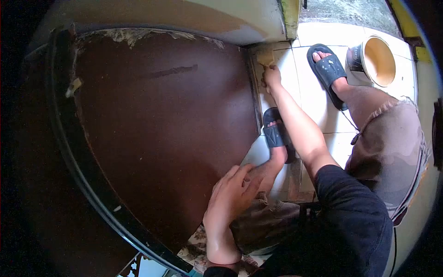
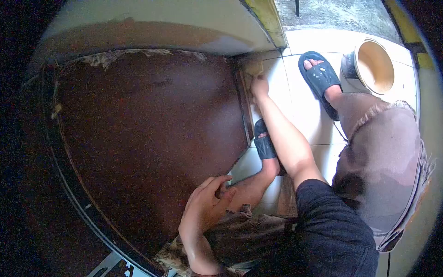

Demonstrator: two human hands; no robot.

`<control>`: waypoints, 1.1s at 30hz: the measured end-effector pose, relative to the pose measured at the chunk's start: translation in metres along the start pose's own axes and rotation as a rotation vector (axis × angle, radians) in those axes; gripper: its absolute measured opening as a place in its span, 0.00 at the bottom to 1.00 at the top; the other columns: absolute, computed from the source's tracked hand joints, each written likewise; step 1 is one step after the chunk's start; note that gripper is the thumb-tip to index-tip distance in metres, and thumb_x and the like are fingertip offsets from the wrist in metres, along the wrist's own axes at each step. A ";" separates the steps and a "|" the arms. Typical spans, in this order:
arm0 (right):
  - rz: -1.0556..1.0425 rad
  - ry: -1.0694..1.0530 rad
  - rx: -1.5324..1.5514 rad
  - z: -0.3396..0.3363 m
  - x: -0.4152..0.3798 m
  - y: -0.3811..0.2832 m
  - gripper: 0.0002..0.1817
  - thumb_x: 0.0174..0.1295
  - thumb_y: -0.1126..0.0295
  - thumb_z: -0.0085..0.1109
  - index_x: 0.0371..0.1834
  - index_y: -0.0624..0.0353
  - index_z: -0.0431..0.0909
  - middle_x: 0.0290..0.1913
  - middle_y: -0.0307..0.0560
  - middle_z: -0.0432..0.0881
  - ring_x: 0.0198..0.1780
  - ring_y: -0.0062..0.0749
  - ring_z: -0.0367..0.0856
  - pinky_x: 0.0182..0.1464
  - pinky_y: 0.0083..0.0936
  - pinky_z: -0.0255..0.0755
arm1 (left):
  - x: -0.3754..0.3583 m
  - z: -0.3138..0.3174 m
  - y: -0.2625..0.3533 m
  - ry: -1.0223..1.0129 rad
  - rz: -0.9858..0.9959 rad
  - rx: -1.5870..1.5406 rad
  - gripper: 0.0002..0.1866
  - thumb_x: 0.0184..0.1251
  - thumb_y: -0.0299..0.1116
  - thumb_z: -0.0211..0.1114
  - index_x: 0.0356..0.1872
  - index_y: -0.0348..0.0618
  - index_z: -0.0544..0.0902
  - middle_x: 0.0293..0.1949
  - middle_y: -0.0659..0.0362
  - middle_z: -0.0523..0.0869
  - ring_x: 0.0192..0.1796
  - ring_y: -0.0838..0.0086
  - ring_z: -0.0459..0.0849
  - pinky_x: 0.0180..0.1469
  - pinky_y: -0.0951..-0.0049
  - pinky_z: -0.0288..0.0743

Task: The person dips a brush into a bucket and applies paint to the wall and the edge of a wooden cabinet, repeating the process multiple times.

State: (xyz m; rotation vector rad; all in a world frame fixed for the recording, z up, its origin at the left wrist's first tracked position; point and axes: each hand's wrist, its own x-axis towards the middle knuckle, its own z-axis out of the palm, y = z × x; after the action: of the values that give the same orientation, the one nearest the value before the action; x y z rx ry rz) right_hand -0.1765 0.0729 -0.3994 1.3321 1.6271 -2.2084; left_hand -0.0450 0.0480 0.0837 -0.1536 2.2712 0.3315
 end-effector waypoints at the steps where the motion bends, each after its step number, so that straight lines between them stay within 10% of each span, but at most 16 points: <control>1: 0.103 0.002 0.075 0.002 0.010 0.003 0.14 0.65 0.64 0.53 0.48 0.60 0.68 0.20 0.41 0.70 0.16 0.26 0.67 0.15 0.26 0.59 | -0.001 0.000 -0.001 -0.007 -0.012 -0.012 0.18 0.62 0.40 0.62 0.51 0.43 0.79 0.35 0.51 0.80 0.34 0.59 0.79 0.39 0.66 0.73; 7: 0.183 -0.158 0.344 -0.007 -0.026 -0.088 0.16 0.65 0.63 0.54 0.51 0.55 0.64 0.22 0.39 0.69 0.15 0.25 0.64 0.14 0.23 0.57 | -0.002 0.002 -0.007 -0.004 0.033 -0.067 0.19 0.62 0.40 0.63 0.50 0.39 0.79 0.34 0.50 0.79 0.33 0.61 0.79 0.38 0.67 0.73; 11: -0.235 -0.063 0.092 -0.002 -0.079 -0.131 0.19 0.67 0.65 0.49 0.58 0.58 0.63 0.21 0.38 0.68 0.15 0.21 0.63 0.14 0.21 0.57 | -0.002 0.003 -0.011 0.050 0.070 -0.114 0.19 0.62 0.41 0.63 0.48 0.37 0.80 0.33 0.50 0.79 0.33 0.62 0.79 0.38 0.67 0.73; 18: -0.084 -0.292 0.329 -0.033 -0.205 -0.260 0.12 0.69 0.68 0.46 0.52 0.57 0.62 0.20 0.36 0.67 0.15 0.18 0.61 0.14 0.18 0.53 | -0.003 0.000 -0.003 0.108 0.099 -0.113 0.19 0.63 0.41 0.62 0.47 0.36 0.80 0.32 0.50 0.80 0.32 0.65 0.78 0.38 0.69 0.73; 19: -0.088 -0.286 0.334 -0.031 -0.203 -0.254 0.12 0.69 0.68 0.46 0.52 0.57 0.62 0.20 0.36 0.67 0.15 0.18 0.61 0.14 0.18 0.53 | -0.003 -0.001 -0.001 0.107 0.086 -0.110 0.19 0.63 0.40 0.62 0.47 0.36 0.80 0.32 0.50 0.80 0.32 0.65 0.78 0.38 0.69 0.73; 22: -0.459 -0.137 0.163 -0.015 -0.183 -0.206 0.14 0.66 0.66 0.53 0.49 0.62 0.67 0.41 0.66 0.78 0.44 0.58 0.80 0.48 0.40 0.71 | 0.001 0.000 -0.001 0.087 0.070 -0.116 0.19 0.63 0.41 0.62 0.47 0.36 0.80 0.31 0.51 0.81 0.32 0.66 0.79 0.38 0.69 0.73; 25: -0.669 -0.038 0.044 -0.011 -0.155 -0.182 0.16 0.65 0.64 0.54 0.51 0.61 0.67 0.44 0.69 0.77 0.48 0.65 0.76 0.46 0.41 0.72 | 0.006 0.002 -0.003 0.094 0.061 -0.108 0.18 0.62 0.40 0.62 0.46 0.35 0.81 0.31 0.51 0.80 0.31 0.67 0.79 0.38 0.70 0.73; 33: -0.310 0.012 -0.049 -0.031 -0.051 -0.065 0.17 0.67 0.63 0.51 0.55 0.60 0.69 0.53 0.61 0.78 0.56 0.52 0.76 0.54 0.35 0.69 | 0.010 0.003 -0.006 0.084 0.035 -0.120 0.18 0.62 0.39 0.63 0.46 0.36 0.80 0.30 0.51 0.80 0.31 0.66 0.79 0.37 0.70 0.73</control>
State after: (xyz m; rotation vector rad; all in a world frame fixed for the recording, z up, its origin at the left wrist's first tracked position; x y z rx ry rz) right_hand -0.1617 0.1059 -0.3189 1.1491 1.9969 -2.3048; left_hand -0.0483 0.0436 0.0730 -0.1936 2.3397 0.4886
